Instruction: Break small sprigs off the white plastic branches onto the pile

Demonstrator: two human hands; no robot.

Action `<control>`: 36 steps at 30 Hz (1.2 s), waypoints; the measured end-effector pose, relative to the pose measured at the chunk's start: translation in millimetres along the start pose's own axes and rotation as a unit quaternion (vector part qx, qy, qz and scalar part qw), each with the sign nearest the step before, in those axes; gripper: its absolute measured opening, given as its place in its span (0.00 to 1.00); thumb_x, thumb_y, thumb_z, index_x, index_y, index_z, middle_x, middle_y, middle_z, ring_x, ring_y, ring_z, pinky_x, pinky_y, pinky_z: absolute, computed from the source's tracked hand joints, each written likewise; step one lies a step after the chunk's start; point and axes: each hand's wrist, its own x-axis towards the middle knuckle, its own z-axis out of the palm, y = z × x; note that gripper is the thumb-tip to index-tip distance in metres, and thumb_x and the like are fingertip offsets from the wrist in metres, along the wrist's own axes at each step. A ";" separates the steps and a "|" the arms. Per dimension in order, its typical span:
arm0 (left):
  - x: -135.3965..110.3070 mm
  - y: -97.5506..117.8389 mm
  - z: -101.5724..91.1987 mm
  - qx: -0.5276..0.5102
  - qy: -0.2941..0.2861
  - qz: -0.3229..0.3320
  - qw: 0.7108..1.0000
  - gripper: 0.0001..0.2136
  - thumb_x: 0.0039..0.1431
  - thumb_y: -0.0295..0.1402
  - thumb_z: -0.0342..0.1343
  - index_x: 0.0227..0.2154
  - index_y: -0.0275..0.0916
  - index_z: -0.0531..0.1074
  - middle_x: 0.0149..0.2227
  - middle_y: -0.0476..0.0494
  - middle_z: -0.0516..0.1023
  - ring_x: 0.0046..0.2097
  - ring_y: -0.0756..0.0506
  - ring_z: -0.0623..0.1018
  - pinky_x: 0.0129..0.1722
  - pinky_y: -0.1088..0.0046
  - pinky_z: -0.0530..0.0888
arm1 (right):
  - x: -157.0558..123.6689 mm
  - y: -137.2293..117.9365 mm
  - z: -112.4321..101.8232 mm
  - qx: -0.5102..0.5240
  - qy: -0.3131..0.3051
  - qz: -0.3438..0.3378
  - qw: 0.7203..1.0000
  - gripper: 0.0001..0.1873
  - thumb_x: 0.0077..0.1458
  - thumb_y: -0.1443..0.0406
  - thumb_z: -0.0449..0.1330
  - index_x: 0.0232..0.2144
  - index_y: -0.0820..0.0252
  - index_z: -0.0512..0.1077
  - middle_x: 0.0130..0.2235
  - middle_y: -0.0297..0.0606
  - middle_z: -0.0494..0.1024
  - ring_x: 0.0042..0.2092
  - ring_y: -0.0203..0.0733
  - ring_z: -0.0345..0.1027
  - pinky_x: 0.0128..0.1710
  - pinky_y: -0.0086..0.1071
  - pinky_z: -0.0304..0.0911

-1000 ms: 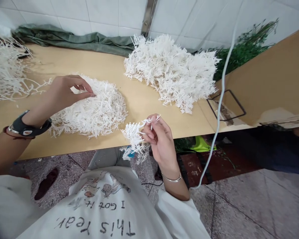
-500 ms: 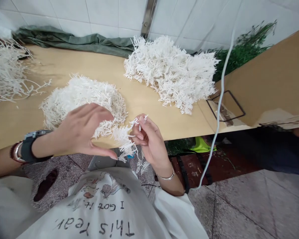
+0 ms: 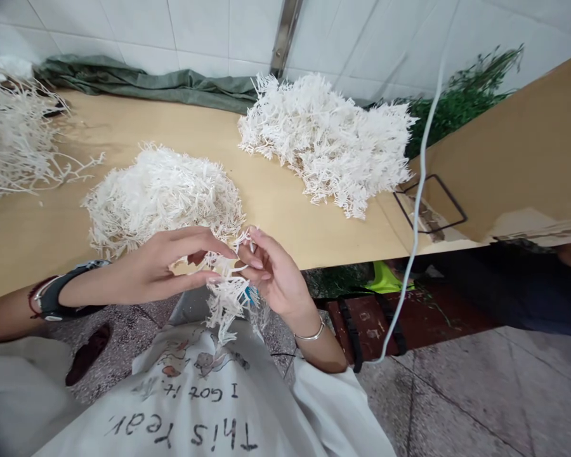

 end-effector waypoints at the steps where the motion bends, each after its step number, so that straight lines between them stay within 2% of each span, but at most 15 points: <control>1: -1.4 0.3 0.8 -0.048 0.008 -0.029 0.998 0.11 0.65 0.34 0.49 0.47 0.38 0.68 0.38 0.43 0.76 0.36 0.50 0.74 0.35 0.76 0.70 | -0.3 1.9 0.0 -0.011 0.003 -0.022 1.000 0.14 0.51 0.56 0.61 0.27 0.58 0.62 0.17 0.21 0.50 0.18 0.25 0.33 0.13 0.21 0.33; 5: -3.9 -3.4 4.5 -0.154 0.067 -0.106 0.980 0.09 0.66 0.33 0.46 0.38 0.36 0.70 0.30 0.47 0.75 0.30 0.53 0.72 0.29 0.79 0.68 | -0.4 12.2 -2.4 -0.071 0.022 -0.111 0.991 0.15 0.51 0.53 0.61 0.32 0.55 0.64 0.21 0.24 0.59 0.18 0.25 0.38 0.13 0.22 0.36; 9: -4.2 -7.7 7.2 -0.174 0.117 -0.114 0.971 0.09 0.65 0.33 0.47 0.33 0.36 0.70 0.27 0.48 0.73 0.27 0.53 0.70 0.26 0.79 0.67 | -1.0 22.5 -6.0 -0.107 0.028 -0.157 0.981 0.18 0.48 0.56 0.65 0.40 0.52 0.65 0.29 0.25 0.66 0.17 0.22 0.45 0.13 0.23 0.43; 13: -6.7 -8.3 8.6 -0.169 0.112 -0.110 0.973 0.08 0.66 0.34 0.47 0.36 0.37 0.70 0.29 0.48 0.74 0.30 0.53 0.72 0.30 0.79 0.69 | -2.0 27.5 -7.4 -0.136 0.044 -0.164 0.976 0.13 0.51 0.62 0.64 0.40 0.52 0.67 0.36 0.28 0.68 0.18 0.21 0.54 0.16 0.23 0.51; 17: -9.4 -6.6 6.6 -0.177 0.107 -0.118 0.971 0.08 0.66 0.35 0.47 0.36 0.38 0.69 0.31 0.48 0.73 0.33 0.52 0.73 0.34 0.76 0.70 | -1.7 30.3 -9.3 -0.162 0.038 -0.157 0.974 0.15 0.52 0.62 0.62 0.43 0.53 0.69 0.35 0.30 0.70 0.19 0.23 0.56 0.18 0.25 0.55; 22: -7.8 -3.3 1.9 -0.080 0.097 -0.089 0.988 0.16 0.67 0.36 0.42 0.31 0.37 0.72 0.33 0.45 0.73 0.35 0.49 0.73 0.37 0.71 0.70 | -2.9 34.9 -11.3 -0.175 0.055 -0.190 0.964 0.08 0.52 0.61 0.63 0.34 0.57 0.70 0.27 0.29 0.69 0.19 0.26 0.56 0.18 0.25 0.54; 24: -5.2 -1.6 2.6 0.007 0.101 -0.051 0.994 0.15 0.63 0.41 0.48 0.28 0.37 0.71 0.33 0.44 0.73 0.36 0.48 0.72 0.38 0.70 0.69 | -4.7 35.8 -9.4 -0.201 0.071 -0.198 0.957 0.07 0.51 0.61 0.64 0.31 0.57 0.70 0.27 0.29 0.70 0.20 0.27 0.56 0.18 0.26 0.53; 26: -2.2 -0.1 5.4 0.118 0.105 -0.013 0.987 0.16 0.56 0.47 0.56 0.27 0.37 0.69 0.32 0.44 0.72 0.35 0.46 0.70 0.36 0.69 0.68 | -6.1 36.2 -6.6 -0.227 0.080 -0.203 0.949 0.07 0.51 0.62 0.64 0.30 0.57 0.70 0.27 0.30 0.72 0.21 0.29 0.57 0.20 0.26 0.55; 28: 0.3 0.2 8.9 0.208 0.096 0.008 0.973 0.19 0.54 0.50 0.56 0.26 0.37 0.67 0.29 0.45 0.71 0.33 0.46 0.69 0.34 0.69 0.66 | -6.6 36.7 -4.5 -0.240 0.082 -0.212 0.944 0.06 0.51 0.62 0.64 0.29 0.57 0.71 0.27 0.31 0.73 0.24 0.30 0.60 0.23 0.26 0.58; 30: 1.5 -0.8 11.3 0.241 0.068 0.005 0.968 0.17 0.60 0.48 0.51 0.27 0.37 0.66 0.27 0.46 0.71 0.31 0.47 0.68 0.33 0.70 0.65 | -6.3 37.0 -4.4 -0.235 0.082 -0.217 0.944 0.05 0.51 0.63 0.64 0.29 0.57 0.71 0.27 0.31 0.73 0.26 0.31 0.62 0.26 0.26 0.59; 32: 1.0 -2.5 11.4 0.229 0.024 -0.005 0.973 0.15 0.65 0.41 0.46 0.28 0.36 0.65 0.26 0.48 0.70 0.30 0.48 0.68 0.32 0.71 0.64 | -6.0 36.7 -5.6 -0.228 0.089 -0.218 0.945 0.04 0.52 0.63 0.63 0.29 0.57 0.72 0.26 0.30 0.71 0.26 0.30 0.60 0.25 0.25 0.58; 36: -2.8 -2.9 5.0 0.200 -0.028 -0.002 0.979 0.13 0.67 0.30 0.41 0.28 0.37 0.65 0.24 0.48 0.68 0.29 0.49 0.67 0.30 0.73 0.62 | -8.6 32.7 -6.9 -0.233 0.112 -0.209 0.943 0.06 0.52 0.62 0.63 0.29 0.57 0.71 0.24 0.28 0.67 0.22 0.28 0.53 0.22 0.25 0.53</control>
